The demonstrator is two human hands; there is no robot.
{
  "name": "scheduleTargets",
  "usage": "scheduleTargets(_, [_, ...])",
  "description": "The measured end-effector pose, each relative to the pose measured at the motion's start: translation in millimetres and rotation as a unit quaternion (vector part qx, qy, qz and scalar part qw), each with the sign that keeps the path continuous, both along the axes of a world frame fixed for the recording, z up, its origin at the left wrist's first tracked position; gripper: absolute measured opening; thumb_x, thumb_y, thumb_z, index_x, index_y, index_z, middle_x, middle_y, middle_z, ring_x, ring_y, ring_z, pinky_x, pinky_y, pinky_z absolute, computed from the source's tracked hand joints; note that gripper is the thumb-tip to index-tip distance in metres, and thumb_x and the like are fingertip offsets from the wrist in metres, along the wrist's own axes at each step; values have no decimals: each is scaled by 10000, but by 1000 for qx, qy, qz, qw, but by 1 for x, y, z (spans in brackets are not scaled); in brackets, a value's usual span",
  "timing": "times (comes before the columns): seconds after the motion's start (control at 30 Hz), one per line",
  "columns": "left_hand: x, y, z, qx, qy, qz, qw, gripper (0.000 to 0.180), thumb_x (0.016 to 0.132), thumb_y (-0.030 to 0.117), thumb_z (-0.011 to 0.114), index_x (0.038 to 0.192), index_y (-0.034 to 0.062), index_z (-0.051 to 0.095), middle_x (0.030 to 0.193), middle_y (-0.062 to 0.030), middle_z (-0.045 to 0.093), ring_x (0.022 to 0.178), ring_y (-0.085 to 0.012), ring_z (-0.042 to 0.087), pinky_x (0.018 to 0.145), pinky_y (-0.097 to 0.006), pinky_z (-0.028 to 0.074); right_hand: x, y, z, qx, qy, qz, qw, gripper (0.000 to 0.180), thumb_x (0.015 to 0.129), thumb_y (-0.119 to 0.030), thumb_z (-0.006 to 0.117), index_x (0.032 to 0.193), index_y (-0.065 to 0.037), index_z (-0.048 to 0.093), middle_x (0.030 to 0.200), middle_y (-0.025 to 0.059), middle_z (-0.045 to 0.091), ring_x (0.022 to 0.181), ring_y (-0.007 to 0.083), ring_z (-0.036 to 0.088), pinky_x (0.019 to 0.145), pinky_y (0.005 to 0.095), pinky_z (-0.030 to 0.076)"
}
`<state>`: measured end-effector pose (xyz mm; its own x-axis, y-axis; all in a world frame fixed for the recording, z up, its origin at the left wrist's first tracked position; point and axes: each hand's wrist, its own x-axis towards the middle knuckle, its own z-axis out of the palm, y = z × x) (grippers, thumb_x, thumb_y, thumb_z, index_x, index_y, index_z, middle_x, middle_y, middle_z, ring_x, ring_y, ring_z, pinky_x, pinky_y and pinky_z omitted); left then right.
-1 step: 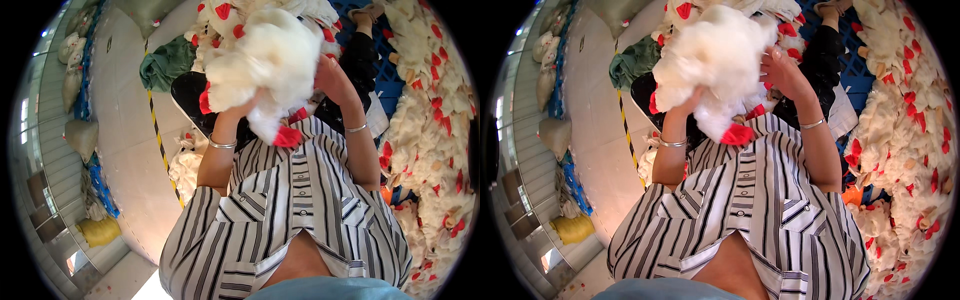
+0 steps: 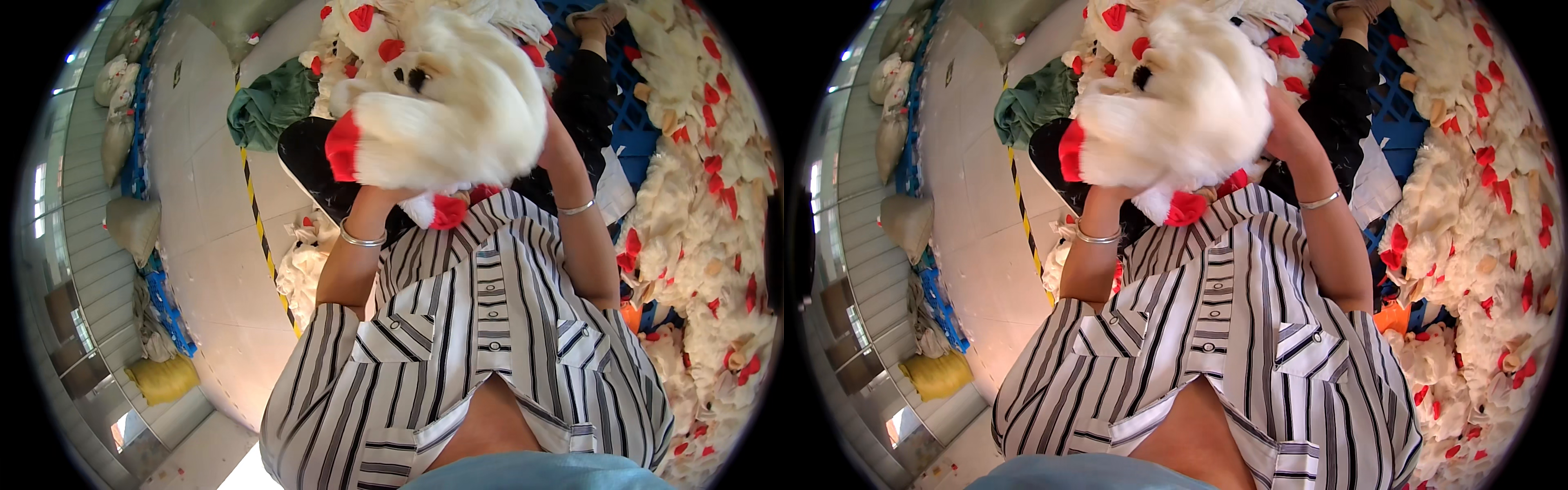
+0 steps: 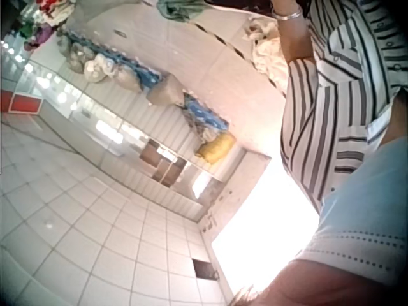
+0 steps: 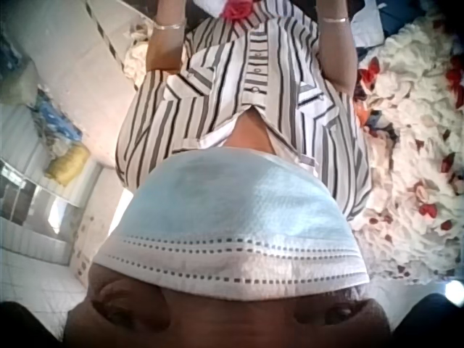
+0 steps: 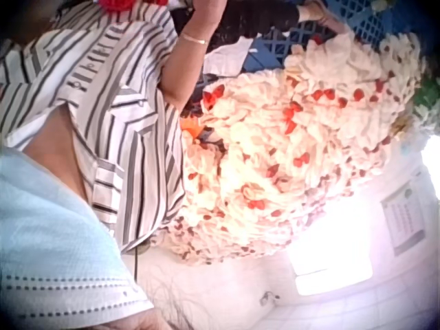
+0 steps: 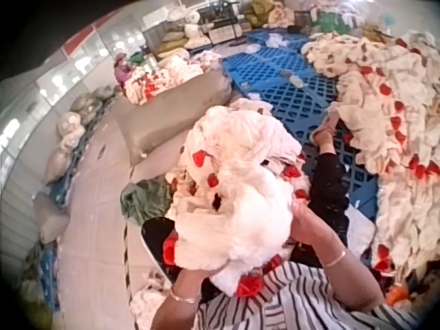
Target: The person sits on the floor and assembles white stuffed animals by hand. They pick up the plush bodies, insert red fabric pieces into the openings, and manipulate the fabric to secure the parts. The person handles the items one at a time, repeatedly picking them up, adjusting the red inserts, and placing them back into a pile.
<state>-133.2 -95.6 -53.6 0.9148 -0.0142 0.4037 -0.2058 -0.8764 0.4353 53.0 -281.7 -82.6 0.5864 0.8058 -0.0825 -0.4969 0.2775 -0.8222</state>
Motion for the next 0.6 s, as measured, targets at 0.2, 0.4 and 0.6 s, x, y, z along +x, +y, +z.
scheduleTargets(0.2, [18, -7, 20, -201, 430, -97, 875, 302, 855, 181, 632, 1142, 86, 648, 971, -138, 663, 884, -228, 633, 789, -339, 508, -7, -11, 35, 0, 63, -65, 996, 436, 938, -251, 531, 1298, -7, 503, 1176, 83, 619, 1027, 164, 627, 883, 309, 518])
scheduleTargets(0.4, [37, -6, 40, -473, 166, 57, 863, 554, 819, 171, 702, 1319, 43, 499, 1242, -77, 584, 1133, -206, 558, 932, -336, 457, 2, -28, 22, 79, 69, -77, 991, 442, 893, -192, 622, 1267, 25, 535, 1164, 89, 630, 989, 135, 630, 828, 294, 517])
scheduleTargets(0.6, [38, -17, 39, -510, 193, -8, 838, 787, 788, 313, 754, 1398, -15, 381, 1268, -90, 542, 1164, -175, 512, 977, -330, 429, 2, -17, 36, 64, 7, -61, 996, 469, 919, -282, 595, 1255, 41, 538, 1154, 98, 645, 1008, 143, 633, 846, 283, 511])
